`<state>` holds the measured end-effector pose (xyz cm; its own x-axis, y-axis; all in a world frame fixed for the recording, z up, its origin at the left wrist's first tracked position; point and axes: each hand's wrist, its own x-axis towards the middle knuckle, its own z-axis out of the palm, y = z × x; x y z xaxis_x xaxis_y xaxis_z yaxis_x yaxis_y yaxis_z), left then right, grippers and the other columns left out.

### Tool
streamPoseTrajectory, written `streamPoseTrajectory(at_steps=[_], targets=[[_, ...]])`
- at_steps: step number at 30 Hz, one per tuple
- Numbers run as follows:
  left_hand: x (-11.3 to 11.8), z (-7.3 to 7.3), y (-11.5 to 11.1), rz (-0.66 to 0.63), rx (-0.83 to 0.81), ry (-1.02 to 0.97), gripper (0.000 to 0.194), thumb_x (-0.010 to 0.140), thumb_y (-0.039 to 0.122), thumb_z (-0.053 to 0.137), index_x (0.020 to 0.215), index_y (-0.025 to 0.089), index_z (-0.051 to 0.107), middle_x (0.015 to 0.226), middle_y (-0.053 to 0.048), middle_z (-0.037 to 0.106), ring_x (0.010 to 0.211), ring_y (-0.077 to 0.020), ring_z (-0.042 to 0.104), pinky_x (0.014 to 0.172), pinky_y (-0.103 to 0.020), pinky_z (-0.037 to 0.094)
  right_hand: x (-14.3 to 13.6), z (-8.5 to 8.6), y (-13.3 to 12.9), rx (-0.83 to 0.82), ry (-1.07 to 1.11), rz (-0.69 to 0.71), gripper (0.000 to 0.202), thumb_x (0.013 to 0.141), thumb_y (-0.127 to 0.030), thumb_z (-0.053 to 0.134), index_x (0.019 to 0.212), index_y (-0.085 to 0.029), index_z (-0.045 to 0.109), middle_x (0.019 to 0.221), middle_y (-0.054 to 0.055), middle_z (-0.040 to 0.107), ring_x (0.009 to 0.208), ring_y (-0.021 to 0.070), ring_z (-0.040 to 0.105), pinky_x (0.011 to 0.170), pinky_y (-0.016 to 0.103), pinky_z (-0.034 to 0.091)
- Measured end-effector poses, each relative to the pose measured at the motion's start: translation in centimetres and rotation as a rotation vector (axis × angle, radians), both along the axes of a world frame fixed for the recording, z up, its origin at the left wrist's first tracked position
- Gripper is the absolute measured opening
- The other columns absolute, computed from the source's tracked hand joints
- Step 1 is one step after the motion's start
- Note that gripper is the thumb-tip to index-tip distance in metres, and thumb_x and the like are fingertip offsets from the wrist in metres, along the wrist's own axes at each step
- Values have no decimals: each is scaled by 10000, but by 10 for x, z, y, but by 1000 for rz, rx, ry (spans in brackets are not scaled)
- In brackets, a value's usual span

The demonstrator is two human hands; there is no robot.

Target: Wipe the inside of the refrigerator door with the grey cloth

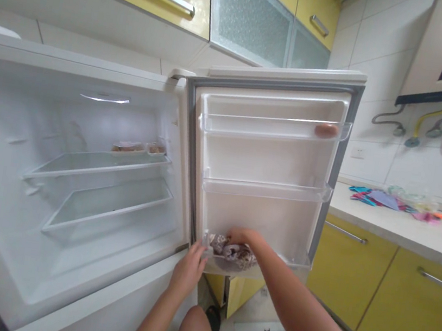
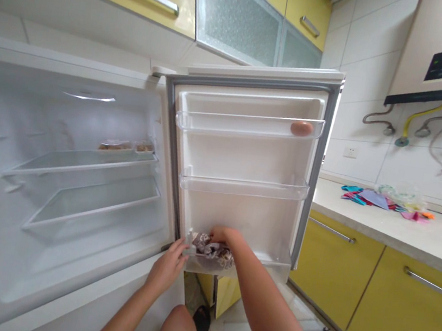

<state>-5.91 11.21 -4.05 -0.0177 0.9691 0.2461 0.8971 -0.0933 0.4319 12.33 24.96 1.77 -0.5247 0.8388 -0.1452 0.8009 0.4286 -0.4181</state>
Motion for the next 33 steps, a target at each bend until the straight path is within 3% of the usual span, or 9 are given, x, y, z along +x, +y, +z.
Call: streamPoseTrajectory(at_steps=[4,7,9,11,14,17,21,28,33], targets=[[3,2,-2,13,0,50,306,971,269,414,1058,228,705,1575,-100,447,1188,-230,660,989,-349,510,13,13,-1,66,6,89,85,664,-197,771,741,-191,734,807,41,766,865,203,681,839,304,492],[3,0,-1,12,18,50,317,980,280,411,1080,228,708,1548,-99,486,1176,-218,664,997,-336,504,12,22,-8,160,84,153,253,735,-162,653,950,-232,767,1117,72,765,1126,251,631,951,309,429],[3,-1,-1,20,22,50,325,977,268,415,1141,231,693,1550,-95,488,1185,-222,662,993,-337,508,8,19,-15,180,118,203,353,781,-170,597,1084,-276,743,1259,46,718,1214,241,582,987,302,402],[3,0,-2,20,25,53,329,969,240,419,1168,238,680,1568,-84,470,1206,-226,654,983,-335,513,6,7,-22,145,103,240,347,760,-167,617,1059,-278,754,1202,32,738,1148,230,609,945,289,421],[3,3,-5,24,14,68,310,977,265,412,1092,244,699,1584,-76,452,1172,-226,675,944,-329,529,10,-16,-23,23,26,269,266,696,-140,661,911,-237,784,908,6,774,855,183,656,765,250,460],[2,7,-6,34,-2,113,303,985,309,415,1053,253,705,1569,-73,474,1120,-228,700,898,-335,546,21,-30,-14,-76,-37,272,307,684,-143,660,949,-242,782,801,-40,746,701,129,612,649,213,441],[1,8,-6,43,-17,157,284,984,297,426,1052,267,700,1570,-49,477,1126,-213,697,880,-320,549,55,-29,1,-117,-141,261,351,626,-173,698,964,-227,775,799,-41,732,716,132,603,646,218,438],[2,10,-6,44,-28,146,281,989,300,418,1050,269,691,1582,-31,461,1146,-221,689,891,-336,552,153,-23,6,-74,-351,177,396,542,-200,725,931,-149,778,857,63,761,781,225,658,692,298,476],[3,15,-5,37,-46,179,296,989,293,404,1036,242,692,1585,-71,451,1165,-245,681,938,-372,547,173,-36,-5,46,-327,143,364,640,-275,680,971,-157,776,969,122,780,863,264,692,751,328,490]])
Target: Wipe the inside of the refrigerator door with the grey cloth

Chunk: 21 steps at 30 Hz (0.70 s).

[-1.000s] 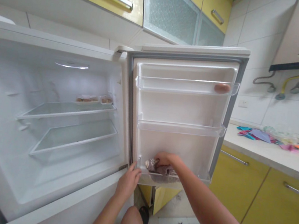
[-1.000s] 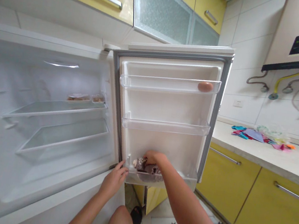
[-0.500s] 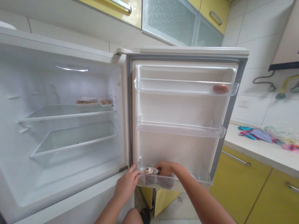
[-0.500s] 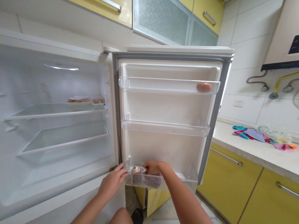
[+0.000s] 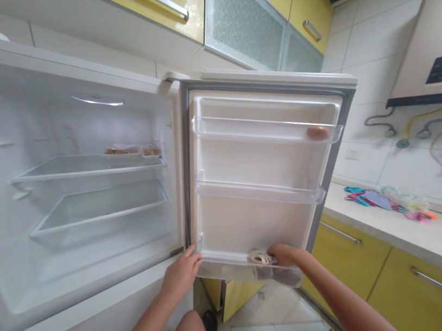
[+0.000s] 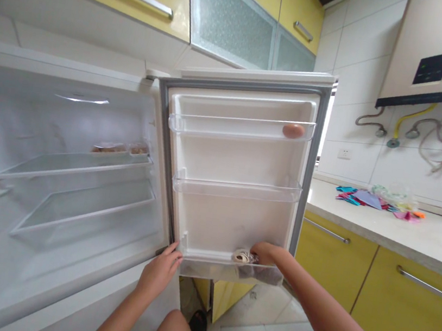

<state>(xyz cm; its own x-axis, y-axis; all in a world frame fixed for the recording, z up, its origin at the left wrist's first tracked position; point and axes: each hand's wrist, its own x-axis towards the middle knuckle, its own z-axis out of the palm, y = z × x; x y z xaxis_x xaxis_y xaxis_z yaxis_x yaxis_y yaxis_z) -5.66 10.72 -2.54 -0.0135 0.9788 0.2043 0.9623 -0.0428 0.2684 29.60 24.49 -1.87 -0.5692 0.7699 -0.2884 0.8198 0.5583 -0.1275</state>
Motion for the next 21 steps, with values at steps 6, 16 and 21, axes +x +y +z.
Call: streamPoseTrajectory(at_steps=[6,16,21], targets=[[5,6,2,-68,55,130,304,969,251,423,986,192,721,1498,-169,527,1258,-305,614,1034,-454,508,-28,-6,1,32,55,17,316,645,-267,682,933,-187,784,931,97,792,803,229,695,698,294,475],[15,-10,15,-259,138,44,300,951,168,425,1059,203,703,1105,-86,745,1156,-252,629,1043,-441,505,-135,-17,6,55,250,30,236,685,-283,699,894,-220,789,934,73,794,824,217,694,724,273,465],[12,-15,12,-237,147,-47,293,950,166,420,1039,203,697,1114,-75,732,1201,-248,593,1058,-421,491,-158,-23,0,102,508,-72,206,703,-290,713,876,-203,780,886,52,787,816,219,679,732,279,470]])
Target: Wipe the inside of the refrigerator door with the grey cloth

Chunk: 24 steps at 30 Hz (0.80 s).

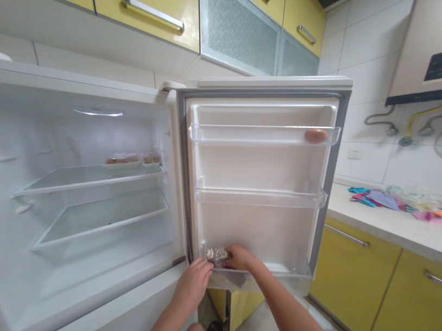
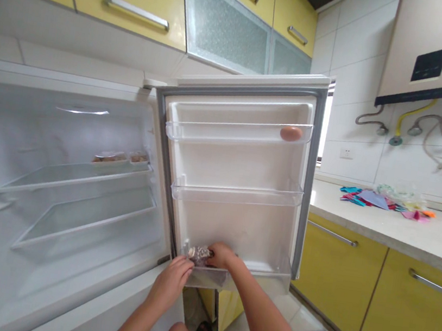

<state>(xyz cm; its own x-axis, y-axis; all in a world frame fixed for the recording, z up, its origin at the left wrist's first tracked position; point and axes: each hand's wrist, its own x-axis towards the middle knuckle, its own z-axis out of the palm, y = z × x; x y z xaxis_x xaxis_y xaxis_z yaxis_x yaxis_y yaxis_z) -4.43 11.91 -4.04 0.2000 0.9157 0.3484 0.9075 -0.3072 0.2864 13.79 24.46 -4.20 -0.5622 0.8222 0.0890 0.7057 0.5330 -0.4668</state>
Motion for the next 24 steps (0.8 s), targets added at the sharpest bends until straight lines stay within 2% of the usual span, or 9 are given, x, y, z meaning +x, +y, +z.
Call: streamPoseTrajectory(at_steps=[4,9,11,15,17,19,21,24], targets=[[-1,-3,-1,6,8,-31,308,954,178,406,1048,200,698,1132,-84,728,1248,-257,567,1099,-443,463,7,8,-6,47,291,-120,263,792,-353,639,973,-211,767,902,19,788,833,213,691,735,278,498],[-2,-4,-1,14,-11,-59,326,952,180,399,1037,191,714,1120,-102,732,1243,-263,576,1099,-450,463,33,29,-21,188,594,-384,470,884,-441,497,1241,-183,661,1195,101,742,1075,261,670,932,357,500],[-3,-3,-2,5,-10,-82,314,946,183,417,1039,201,716,1116,-95,735,1245,-262,577,1096,-454,469,50,34,-33,279,731,-558,539,883,-521,489,1258,-164,638,1210,142,724,1102,294,653,964,399,486],[-4,-5,-3,-2,7,-102,306,942,183,430,1041,216,718,1129,-79,741,1286,-261,559,1122,-459,456,91,37,-62,563,1019,-1004,630,871,-600,510,1291,-137,589,1237,187,673,1130,330,618,995,450,467],[-5,-8,-2,1,14,-105,308,941,177,430,1047,216,716,1136,-78,742,1300,-262,554,1127,-460,456,108,37,-70,677,1045,-1188,655,912,-583,446,1383,-130,496,1320,214,605,1196,354,572,1019,494,448],[-5,-10,-1,0,23,-110,303,938,174,435,1045,218,715,1133,-77,744,1296,-261,559,1120,-460,465,118,37,-70,761,1043,-1313,643,944,-554,381,1436,-142,423,1350,223,566,1222,366,549,1018,518,446],[-6,-10,1,-4,25,-109,294,935,172,442,1032,218,715,1120,-77,746,1287,-263,567,1116,-463,470,117,40,-61,791,1048,-1333,628,950,-536,367,1440,-145,399,1322,227,569,1200,356,560,997,505,464],[-6,-10,2,-8,17,-107,287,939,179,443,1015,203,718,1106,-83,748,1281,-269,571,1123,-468,462,94,49,-38,725,1043,-1190,620,932,-524,388,1394,-113,427,1271,242,580,1172,346,565,986,488,471]])
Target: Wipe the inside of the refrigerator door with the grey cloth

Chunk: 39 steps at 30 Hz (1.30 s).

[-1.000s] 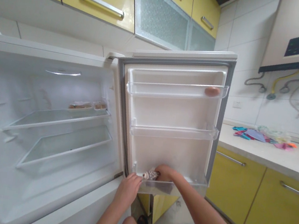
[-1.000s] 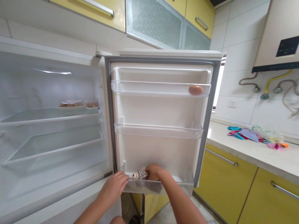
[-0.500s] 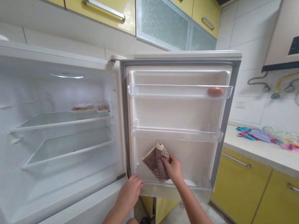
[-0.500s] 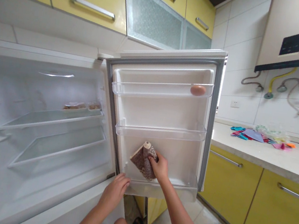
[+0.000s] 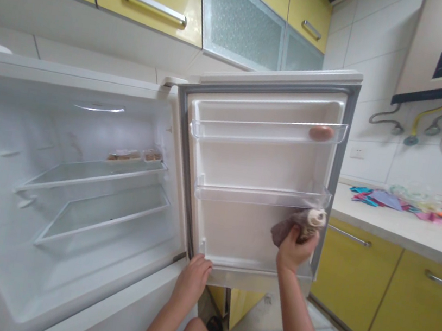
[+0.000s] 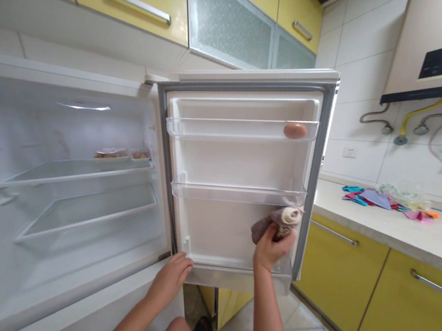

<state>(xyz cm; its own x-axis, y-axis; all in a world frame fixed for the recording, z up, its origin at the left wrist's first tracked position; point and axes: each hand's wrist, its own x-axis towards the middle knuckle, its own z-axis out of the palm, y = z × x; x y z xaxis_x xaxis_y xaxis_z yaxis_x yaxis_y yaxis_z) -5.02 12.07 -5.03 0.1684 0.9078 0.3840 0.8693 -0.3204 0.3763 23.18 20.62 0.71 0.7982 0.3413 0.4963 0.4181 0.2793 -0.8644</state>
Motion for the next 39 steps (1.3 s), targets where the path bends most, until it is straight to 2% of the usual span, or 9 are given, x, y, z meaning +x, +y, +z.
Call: streamPoseTrajectory(at_steps=[6,10,14,19,24,28,32,35,39], targets=[[1,-1,3,-14,7,-14,293,951,217,442,996,201,732,1085,-86,758,1263,-271,584,1127,-488,460,-84,6,36,25,-350,216,543,941,-365,374,1412,-121,489,1400,261,519,1316,399,430,1069,609,353],[2,-3,6,0,11,9,329,962,230,417,1018,191,739,1104,-88,763,1259,-278,591,1134,-494,454,-121,1,41,29,-989,427,449,953,-318,459,1388,-251,548,1425,148,575,1296,345,459,1090,549,343],[3,-1,4,16,6,33,348,970,243,398,1038,203,737,1120,-79,759,1282,-273,575,1115,-471,472,-118,11,46,107,-1566,655,432,974,-284,476,1402,-282,528,1387,94,626,1270,261,496,1112,468,345],[3,5,0,34,-45,64,339,963,218,411,1067,203,733,1167,-87,751,1302,-269,568,1120,-476,465,-70,37,56,243,-1844,732,367,963,-278,528,1325,-255,587,1335,73,657,1307,248,488,1158,470,307],[1,6,0,14,-24,50,309,960,210,432,1036,203,731,1141,-87,756,1297,-254,577,1136,-458,455,-14,38,51,97,-1748,584,363,952,-248,530,1304,-282,614,1264,80,683,1262,253,498,1153,459,283],[0,5,0,18,-23,51,304,963,206,426,1024,201,724,1143,-90,753,1309,-256,570,1128,-452,462,30,19,43,-47,-1557,320,348,962,-301,484,1266,-278,654,1179,104,687,1207,287,484,1139,481,268],[1,3,0,15,-13,38,300,963,203,425,1023,199,719,1149,-93,750,1311,-257,568,1127,-452,463,65,-4,37,-142,-1303,87,446,919,-345,515,1338,-226,610,1197,152,622,1168,324,461,1063,490,351],[1,0,1,6,15,7,283,951,192,437,1002,211,716,1129,-85,752,1291,-255,580,1126,-467,464,69,-16,34,-183,-1165,-13,437,885,-374,539,1255,-169,648,1179,185,573,1174,352,431,994,484,403],[1,-4,2,1,39,-22,285,949,195,431,984,216,712,1109,-84,751,1275,-255,586,1122,-479,468,41,-17,32,-182,-1183,-6,444,871,-364,560,1281,-209,629,1173,185,547,1139,369,427,933,524,408]])
